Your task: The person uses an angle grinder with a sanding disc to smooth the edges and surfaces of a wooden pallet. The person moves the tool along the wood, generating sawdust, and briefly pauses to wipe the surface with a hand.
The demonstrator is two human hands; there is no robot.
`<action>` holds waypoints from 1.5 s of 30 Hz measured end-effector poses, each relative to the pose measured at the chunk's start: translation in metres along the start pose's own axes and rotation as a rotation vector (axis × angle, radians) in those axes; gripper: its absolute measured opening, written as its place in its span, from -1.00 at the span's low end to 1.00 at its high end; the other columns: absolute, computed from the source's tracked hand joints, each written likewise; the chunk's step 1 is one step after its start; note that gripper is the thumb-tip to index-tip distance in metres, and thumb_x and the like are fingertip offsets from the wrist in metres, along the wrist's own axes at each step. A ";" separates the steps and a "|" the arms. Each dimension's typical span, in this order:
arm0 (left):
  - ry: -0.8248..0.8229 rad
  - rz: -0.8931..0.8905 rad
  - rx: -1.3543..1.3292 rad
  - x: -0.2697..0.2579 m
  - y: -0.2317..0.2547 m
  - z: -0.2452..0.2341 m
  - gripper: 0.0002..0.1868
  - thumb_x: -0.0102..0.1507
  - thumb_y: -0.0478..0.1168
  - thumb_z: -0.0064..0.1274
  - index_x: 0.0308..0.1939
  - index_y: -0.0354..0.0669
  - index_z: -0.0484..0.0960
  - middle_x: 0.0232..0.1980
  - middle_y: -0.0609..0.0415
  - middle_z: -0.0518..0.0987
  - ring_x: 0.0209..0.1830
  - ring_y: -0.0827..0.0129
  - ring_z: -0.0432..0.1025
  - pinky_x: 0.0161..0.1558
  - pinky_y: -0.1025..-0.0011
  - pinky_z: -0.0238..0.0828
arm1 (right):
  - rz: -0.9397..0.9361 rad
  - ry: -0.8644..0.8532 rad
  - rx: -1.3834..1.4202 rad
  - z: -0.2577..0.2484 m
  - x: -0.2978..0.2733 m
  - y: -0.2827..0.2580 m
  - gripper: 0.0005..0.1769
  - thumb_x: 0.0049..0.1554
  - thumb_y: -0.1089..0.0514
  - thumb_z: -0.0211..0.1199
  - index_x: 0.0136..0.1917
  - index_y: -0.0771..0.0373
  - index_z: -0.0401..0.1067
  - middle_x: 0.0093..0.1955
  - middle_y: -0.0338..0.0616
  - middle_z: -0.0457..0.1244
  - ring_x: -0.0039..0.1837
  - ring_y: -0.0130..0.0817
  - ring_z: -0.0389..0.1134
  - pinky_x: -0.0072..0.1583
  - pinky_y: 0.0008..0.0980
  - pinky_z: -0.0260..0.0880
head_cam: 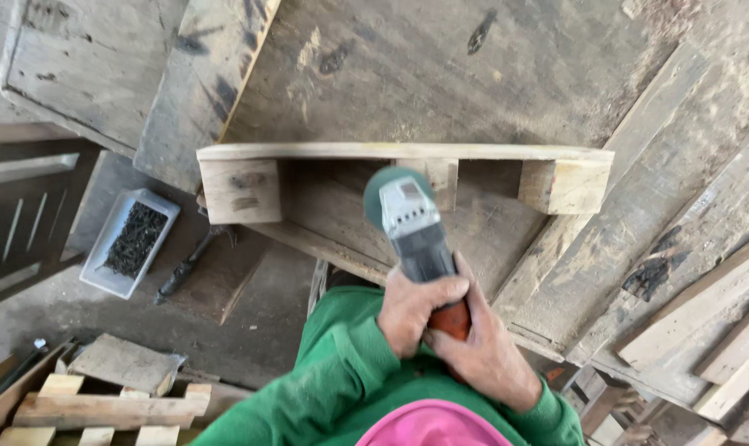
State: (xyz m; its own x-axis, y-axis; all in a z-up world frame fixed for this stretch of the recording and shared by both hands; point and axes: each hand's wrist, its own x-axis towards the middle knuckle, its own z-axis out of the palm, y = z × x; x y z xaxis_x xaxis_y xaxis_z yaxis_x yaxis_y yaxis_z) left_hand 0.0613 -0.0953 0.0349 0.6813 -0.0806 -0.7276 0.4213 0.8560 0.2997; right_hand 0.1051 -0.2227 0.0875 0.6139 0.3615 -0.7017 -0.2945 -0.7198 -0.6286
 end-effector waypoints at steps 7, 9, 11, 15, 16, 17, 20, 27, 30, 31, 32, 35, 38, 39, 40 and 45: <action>0.039 -0.003 -0.016 -0.001 0.005 0.001 -0.63 0.08 -0.33 0.31 -0.05 -0.26 0.60 -0.18 0.11 0.60 -0.20 0.43 0.50 -0.09 0.38 0.52 | 0.073 -0.071 0.021 -0.002 -0.008 -0.012 0.22 -0.12 0.14 0.39 0.65 0.18 -0.22 0.42 0.13 0.21 0.44 -0.11 0.29 0.33 -0.21 0.31; 0.049 0.009 -0.018 -0.001 0.001 0.002 -0.63 0.08 -0.33 0.31 -0.05 -0.26 0.60 -0.17 0.09 0.61 -0.20 0.41 0.51 -0.08 0.37 0.54 | 0.020 -0.054 0.018 -0.001 -0.011 -0.007 0.20 -0.11 0.15 0.38 0.65 0.20 -0.21 0.42 0.12 0.22 0.44 -0.15 0.29 0.34 -0.23 0.31; 0.051 0.075 0.045 -0.003 -0.007 0.003 -0.63 0.09 -0.32 0.30 -0.05 -0.29 0.59 -0.16 0.06 0.61 -0.20 0.38 0.52 -0.08 0.34 0.55 | 0.028 -0.047 0.074 -0.001 -0.012 0.005 0.20 -0.09 0.14 0.38 0.66 0.21 -0.21 0.42 0.10 0.22 0.42 -0.18 0.30 0.34 -0.24 0.33; -0.034 0.043 0.008 -0.003 -0.014 0.010 -0.62 0.11 -0.32 0.29 -0.02 -0.29 0.56 -0.15 0.04 0.60 -0.18 0.36 0.52 -0.08 0.32 0.55 | -0.020 -0.044 0.218 -0.004 -0.016 0.019 0.19 -0.05 0.16 0.37 0.67 0.25 -0.25 0.46 0.08 0.16 0.44 -0.22 0.23 0.37 -0.24 0.28; -0.025 0.030 0.012 -0.001 -0.014 0.013 -0.61 0.10 -0.33 0.29 -0.02 -0.28 0.56 -0.15 0.05 0.60 -0.18 0.37 0.52 -0.07 0.34 0.56 | -0.064 -0.050 0.233 -0.006 -0.017 0.020 0.19 -0.03 0.17 0.37 0.67 0.28 -0.28 0.48 0.08 0.13 0.47 -0.23 0.20 0.39 -0.24 0.24; -0.013 0.015 0.015 0.001 -0.016 0.016 -0.60 0.09 -0.33 0.29 -0.02 -0.27 0.55 -0.15 0.06 0.60 -0.18 0.37 0.52 -0.06 0.36 0.57 | -0.058 -0.047 0.208 -0.008 -0.019 0.021 0.19 -0.04 0.18 0.36 0.67 0.28 -0.28 0.48 0.09 0.13 0.47 -0.22 0.19 0.39 -0.24 0.24; -0.005 -0.009 -0.042 0.009 -0.023 0.021 -0.60 0.08 -0.35 0.30 -0.03 -0.24 0.57 -0.15 0.10 0.60 -0.18 0.41 0.51 -0.06 0.38 0.54 | -0.037 -0.012 0.142 -0.015 -0.014 0.028 0.20 -0.07 0.20 0.35 0.67 0.27 -0.27 0.47 0.09 0.13 0.46 -0.21 0.21 0.36 -0.23 0.27; 0.001 0.030 0.013 0.012 -0.038 0.032 -0.66 0.08 -0.33 0.30 -0.10 -0.31 0.60 -0.21 0.06 0.61 -0.26 0.38 0.51 -0.12 0.33 0.54 | -0.024 0.015 0.136 -0.024 -0.025 0.040 0.21 -0.07 0.17 0.36 0.68 0.24 -0.26 0.43 0.07 0.17 0.41 -0.21 0.26 0.33 -0.24 0.32; 0.045 0.017 0.005 0.014 -0.037 0.035 -0.64 0.06 -0.34 0.30 -0.07 -0.26 0.61 -0.18 0.10 0.62 -0.22 0.42 0.52 -0.09 0.38 0.54 | -0.087 -0.021 0.091 -0.028 -0.024 0.036 0.22 -0.07 0.20 0.37 0.67 0.28 -0.28 0.46 0.08 0.14 0.46 -0.19 0.22 0.36 -0.24 0.27; 0.067 0.014 0.019 0.012 -0.039 0.034 -0.63 0.06 -0.34 0.30 -0.07 -0.24 0.61 -0.18 0.10 0.62 -0.22 0.42 0.53 -0.10 0.38 0.54 | -0.095 -0.039 0.093 -0.029 -0.025 0.037 0.22 -0.07 0.21 0.37 0.67 0.29 -0.28 0.47 0.10 0.13 0.47 -0.18 0.20 0.36 -0.23 0.26; 0.088 0.012 0.033 0.011 -0.042 0.033 -0.63 0.05 -0.34 0.30 -0.07 -0.23 0.60 -0.18 0.11 0.62 -0.22 0.42 0.53 -0.10 0.38 0.55 | -0.062 -0.029 0.098 -0.029 -0.024 0.038 0.22 -0.07 0.18 0.36 0.67 0.26 -0.27 0.45 0.10 0.16 0.43 -0.17 0.25 0.34 -0.24 0.30; 0.004 0.101 0.018 0.003 -0.049 0.030 -0.65 0.11 -0.34 0.30 -0.06 -0.33 0.58 -0.17 0.04 0.59 -0.22 0.36 0.50 -0.13 0.31 0.52 | 0.020 -0.034 0.150 -0.028 -0.019 0.045 0.22 -0.08 0.13 0.35 0.68 0.20 -0.27 0.39 0.10 0.21 0.34 -0.16 0.33 0.28 -0.23 0.40; -0.038 0.076 -0.027 0.000 -0.045 0.028 -0.62 0.10 -0.33 0.26 -0.03 -0.24 0.54 -0.16 0.05 0.59 -0.20 0.35 0.54 -0.08 0.32 0.58 | -0.004 -0.066 0.172 -0.027 -0.017 0.046 0.22 -0.06 0.12 0.35 0.68 0.19 -0.30 0.40 0.08 0.20 0.36 -0.17 0.32 0.30 -0.22 0.37; 0.003 0.074 -0.021 -0.002 -0.045 0.028 -0.62 0.10 -0.33 0.26 -0.03 -0.26 0.55 -0.16 0.04 0.60 -0.20 0.36 0.53 -0.08 0.32 0.57 | -0.032 -0.065 0.109 -0.027 -0.021 0.046 0.22 -0.07 0.12 0.35 0.68 0.20 -0.29 0.40 0.06 0.20 0.38 -0.19 0.31 0.32 -0.24 0.34; 0.043 0.073 -0.015 -0.004 -0.045 0.027 -0.62 0.10 -0.33 0.27 -0.03 -0.28 0.55 -0.15 0.04 0.60 -0.20 0.37 0.53 -0.09 0.33 0.56 | -0.060 -0.063 0.047 -0.026 -0.024 0.046 0.21 -0.07 0.13 0.36 0.67 0.21 -0.27 0.41 0.04 0.20 0.40 -0.22 0.30 0.34 -0.25 0.31; 0.109 0.110 0.014 -0.007 -0.049 0.020 -0.60 0.09 -0.35 0.27 -0.01 -0.33 0.57 -0.15 0.04 0.61 -0.19 0.37 0.53 -0.09 0.34 0.55 | -0.148 -0.121 0.126 -0.019 -0.023 0.047 0.19 -0.05 0.13 0.38 0.67 0.24 -0.23 0.46 0.12 0.17 0.48 -0.17 0.22 0.40 -0.23 0.25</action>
State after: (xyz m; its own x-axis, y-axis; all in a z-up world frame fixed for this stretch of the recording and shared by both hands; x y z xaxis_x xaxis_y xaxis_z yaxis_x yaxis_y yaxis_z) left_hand 0.0479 -0.1467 0.0382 0.6554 0.0696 -0.7521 0.3568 0.8491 0.3895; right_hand 0.0915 -0.2759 0.0807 0.5673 0.5317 -0.6288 -0.3013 -0.5765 -0.7595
